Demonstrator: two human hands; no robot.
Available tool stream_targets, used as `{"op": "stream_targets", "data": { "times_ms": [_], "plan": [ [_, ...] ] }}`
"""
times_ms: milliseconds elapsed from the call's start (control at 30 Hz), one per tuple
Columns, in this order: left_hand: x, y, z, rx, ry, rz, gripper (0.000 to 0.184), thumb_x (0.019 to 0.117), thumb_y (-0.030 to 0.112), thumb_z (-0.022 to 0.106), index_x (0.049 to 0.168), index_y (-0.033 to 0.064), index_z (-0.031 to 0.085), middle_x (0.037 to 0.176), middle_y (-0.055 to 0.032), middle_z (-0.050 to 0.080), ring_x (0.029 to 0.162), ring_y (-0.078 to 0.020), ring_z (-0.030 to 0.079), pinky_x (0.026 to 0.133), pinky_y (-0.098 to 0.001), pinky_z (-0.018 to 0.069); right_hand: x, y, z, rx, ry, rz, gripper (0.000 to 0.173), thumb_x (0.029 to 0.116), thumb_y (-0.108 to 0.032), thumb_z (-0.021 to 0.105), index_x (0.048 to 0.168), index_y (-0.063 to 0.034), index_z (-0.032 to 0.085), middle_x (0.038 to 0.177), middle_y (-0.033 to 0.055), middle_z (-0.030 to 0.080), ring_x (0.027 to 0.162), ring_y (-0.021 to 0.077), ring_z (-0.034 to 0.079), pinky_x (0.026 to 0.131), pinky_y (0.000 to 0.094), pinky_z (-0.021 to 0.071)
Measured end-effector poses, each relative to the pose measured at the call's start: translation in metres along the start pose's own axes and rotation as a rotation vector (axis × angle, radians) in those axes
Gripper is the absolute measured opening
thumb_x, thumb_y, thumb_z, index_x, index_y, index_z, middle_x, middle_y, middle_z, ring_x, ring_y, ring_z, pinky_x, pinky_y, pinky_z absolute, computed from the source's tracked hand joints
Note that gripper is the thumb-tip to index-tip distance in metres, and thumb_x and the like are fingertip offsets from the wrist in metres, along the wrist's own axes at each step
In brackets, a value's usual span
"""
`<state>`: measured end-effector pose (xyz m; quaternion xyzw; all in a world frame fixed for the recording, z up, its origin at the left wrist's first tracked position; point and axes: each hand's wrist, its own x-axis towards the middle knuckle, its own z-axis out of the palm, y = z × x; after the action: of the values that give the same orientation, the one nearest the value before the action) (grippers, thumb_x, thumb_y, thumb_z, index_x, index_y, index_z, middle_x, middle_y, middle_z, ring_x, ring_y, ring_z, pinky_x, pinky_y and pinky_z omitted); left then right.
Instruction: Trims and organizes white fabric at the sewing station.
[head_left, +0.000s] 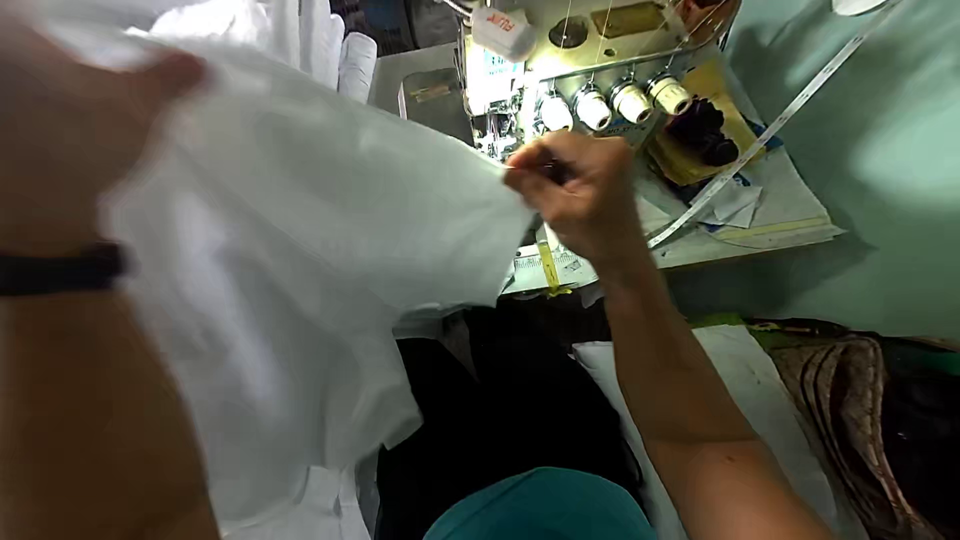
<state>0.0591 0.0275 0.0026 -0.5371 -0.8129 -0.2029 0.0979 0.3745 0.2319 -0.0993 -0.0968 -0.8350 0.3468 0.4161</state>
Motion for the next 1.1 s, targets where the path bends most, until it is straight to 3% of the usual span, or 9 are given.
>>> {"op": "stream_targets", "data": {
  "times_ms": [100, 167, 233, 333, 467, 600, 767, 967, 1100],
  "plan": [
    [-0.001, 0.129, 0.061, -0.286, -0.192, 0.271, 0.065, 0.0814, 0.030, 0.083, 0.132, -0.0047, 0.061, 0.129, -0.0259, 0.064, 0.124, -0.0385, 0.058, 0.110, -0.0579, 0.0372, 0.016, -0.001, 0.031, 0.078, 0.045, -0.050, 0.012, 0.0927, -0.008, 0.070, 0.090, 0.0038, 0.072, 0.075, 0.0055, 0.067, 0.063, 0.0009, 0.055, 0.060, 0.0175, 0.0450],
    [0.006, 0.130, 0.108, -0.443, -0.201, 0.513, 0.017, 0.0883, 0.013, 0.074, 0.096, -0.0024, 0.075, 0.088, -0.0149, 0.073, 0.082, -0.0210, 0.067, 0.079, -0.0394, 0.0491, 0.008, 0.004, 0.041, 0.192, 0.124, -0.009, 0.016, 0.0910, -0.010, 0.073, 0.094, 0.0057, 0.070, 0.078, 0.0013, 0.065, 0.063, -0.0044, 0.049, 0.058, 0.0124, 0.0414],
    [0.012, 0.117, 0.117, -0.550, -0.253, 0.529, 0.013, 0.0952, 0.007, 0.065, 0.095, -0.0021, 0.074, 0.087, -0.0086, 0.073, 0.078, -0.0056, 0.067, 0.078, -0.0227, 0.0532, -0.015, 0.015, 0.047, 0.268, 0.100, 0.175, 0.025, 0.0888, -0.013, 0.075, 0.105, 0.0054, 0.070, 0.081, -0.0019, 0.067, 0.058, -0.0060, 0.050, 0.053, 0.0127, 0.0442],
    [0.011, 0.107, 0.107, -0.606, -0.250, 0.434, 0.012, 0.0958, 0.007, 0.065, 0.098, -0.0007, 0.074, 0.092, -0.0019, 0.073, 0.083, 0.0060, 0.064, 0.081, -0.0126, 0.0510, -0.060, 0.033, 0.068, 0.391, -0.047, 0.459, 0.011, 0.0900, -0.010, 0.074, 0.095, -0.0019, 0.070, 0.071, -0.0026, 0.063, 0.050, -0.0012, 0.049, 0.045, 0.0175, 0.0423],
    [-0.001, 0.104, 0.099, -0.596, -0.203, 0.473, 0.013, 0.0943, 0.004, 0.062, 0.097, -0.0017, 0.074, 0.092, -0.0033, 0.073, 0.086, 0.0053, 0.064, 0.084, -0.0126, 0.0500, -0.088, 0.017, 0.080, 0.525, -0.101, 0.621, 0.010, 0.0953, -0.002, 0.066, 0.086, 0.0013, 0.069, 0.067, -0.0014, 0.069, 0.048, -0.0043, 0.051, 0.047, 0.0147, 0.0435],
    [-0.027, 0.121, 0.073, -0.627, -0.184, 0.556, 0.023, 0.0952, -0.002, 0.049, 0.094, -0.0008, 0.072, 0.092, -0.0011, 0.071, 0.091, 0.0047, 0.063, 0.087, -0.0127, 0.0514, -0.113, -0.024, 0.038, 0.774, -0.253, 0.365, 0.013, 0.0970, -0.006, 0.063, 0.087, 0.0019, 0.066, 0.072, -0.0055, 0.070, 0.059, -0.0098, 0.057, 0.056, 0.0083, 0.0491],
    [-0.036, 0.112, 0.130, -0.693, -0.161, 0.414, 0.021, 0.0916, -0.006, 0.053, 0.096, -0.0048, 0.073, 0.093, -0.0081, 0.072, 0.087, 0.0007, 0.065, 0.084, -0.0145, 0.0519, -0.142, 0.005, 0.052, 0.385, 0.074, 0.712, 0.014, 0.0941, -0.006, 0.064, 0.081, -0.0037, 0.069, 0.067, -0.0112, 0.061, 0.059, -0.0109, 0.051, 0.058, 0.0085, 0.0423],
    [-0.018, 0.117, 0.157, -0.647, -0.120, 0.378, 0.015, 0.0987, 0.005, 0.061, 0.098, -0.0039, 0.072, 0.093, -0.0086, 0.070, 0.083, 0.0021, 0.061, 0.080, -0.0117, 0.0477, -0.132, 0.047, 0.061, 0.116, 0.193, 0.695, 0.017, 0.0886, -0.007, 0.074, 0.075, 0.0022, 0.069, 0.103, 0.0101, 0.068, 0.084, 0.0048, 0.061, 0.074, 0.0205, 0.0506],
    [-0.007, 0.115, 0.166, -0.644, -0.117, 0.353, 0.014, 0.0968, 0.008, 0.065, 0.093, -0.0042, 0.071, 0.086, -0.0056, 0.068, 0.075, 0.0061, 0.055, 0.072, -0.0087, 0.0440, -0.127, 0.048, 0.059, 0.311, 0.188, 0.863, 0.015, 0.0877, -0.001, 0.074, 0.074, -0.0049, 0.068, 0.066, -0.0059, 0.062, 0.053, -0.0051, 0.047, 0.052, 0.0137, 0.0400]
  ]
}}
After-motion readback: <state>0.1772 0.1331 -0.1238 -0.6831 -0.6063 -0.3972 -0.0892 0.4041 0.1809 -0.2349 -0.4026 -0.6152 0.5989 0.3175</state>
